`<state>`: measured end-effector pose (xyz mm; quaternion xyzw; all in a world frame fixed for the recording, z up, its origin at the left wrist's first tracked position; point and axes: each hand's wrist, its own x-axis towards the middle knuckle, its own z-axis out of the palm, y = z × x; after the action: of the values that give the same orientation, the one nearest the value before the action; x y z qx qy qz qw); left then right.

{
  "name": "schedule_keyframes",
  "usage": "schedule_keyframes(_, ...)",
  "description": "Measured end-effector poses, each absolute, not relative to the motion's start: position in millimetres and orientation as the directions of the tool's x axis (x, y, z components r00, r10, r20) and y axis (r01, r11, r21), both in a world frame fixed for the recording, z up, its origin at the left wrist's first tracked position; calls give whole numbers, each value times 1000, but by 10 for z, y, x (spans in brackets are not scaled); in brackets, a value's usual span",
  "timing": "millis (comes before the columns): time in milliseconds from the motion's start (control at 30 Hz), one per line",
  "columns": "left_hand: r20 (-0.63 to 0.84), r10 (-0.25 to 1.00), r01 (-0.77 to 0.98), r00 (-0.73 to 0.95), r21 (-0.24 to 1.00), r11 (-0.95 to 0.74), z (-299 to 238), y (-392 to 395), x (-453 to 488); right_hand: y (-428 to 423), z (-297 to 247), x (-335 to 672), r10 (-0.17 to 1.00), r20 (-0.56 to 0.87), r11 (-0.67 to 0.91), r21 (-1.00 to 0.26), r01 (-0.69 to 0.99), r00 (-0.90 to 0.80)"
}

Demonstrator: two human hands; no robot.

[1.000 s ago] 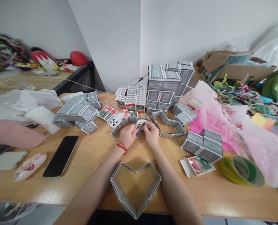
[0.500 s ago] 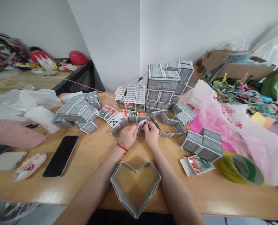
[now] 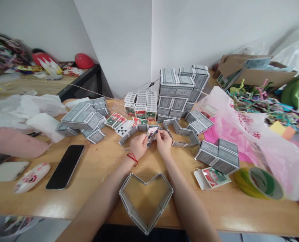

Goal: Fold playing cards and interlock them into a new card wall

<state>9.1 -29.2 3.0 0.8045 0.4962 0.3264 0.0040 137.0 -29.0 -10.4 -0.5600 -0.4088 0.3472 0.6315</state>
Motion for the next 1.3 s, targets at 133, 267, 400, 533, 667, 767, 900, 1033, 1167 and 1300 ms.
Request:
schedule_keyframes(133, 510, 839, 795, 192, 421, -438, 12, -271, 93, -296, -84, 1367, 955, 93, 111, -993, -49, 283)
schedule_keyframes(267, 518, 837, 801, 174, 420, -426, 13, -252, 76, -285, -122, 1339, 978, 84, 96, -994, -52, 189)
schedule_keyframes(400, 518, 824, 798, 230, 385, -464, 8, -254, 69, -298, -141, 1326, 962, 133, 118, -990, 75, 238)
schedule_keyframes(533, 507, 800, 774, 321, 346, -530, 4, -279, 88, -374, -97, 1320, 890, 281, 112, -899, 423, 360)
schedule_keyframes(667, 500, 809, 782, 308, 352, -515, -5, -293, 110, -408, -65, 1325, 855, 344, 94, -838, 538, 387)
schedule_keyframes(767, 495, 830, 802, 256, 371, -469, -14, -281, 108, -373, -67, 1340, 898, 304, 149, -891, 428, 319)
schedule_keyframes(900, 492, 846, 800, 204, 414, -434, -15, -256, 88, -325, -79, 1369, 931, 250, 168, -941, 294, 265)
schedule_keyframes(1033, 474, 854, 788, 216, 432, -439, -3, -245, 67, -323, -83, 1387, 927, 269, 171, -924, 343, 262)
schedule_keyframes(1167, 450, 859, 775, 245, 441, -453, 0, -255, 69, -351, -62, 1369, 898, 355, 173, -830, 530, 262)
schedule_keyframes(1300, 454, 846, 767, 279, 425, -481, -8, -277, 96, -384, -28, 1333, 837, 464, 136, -689, 711, 289)
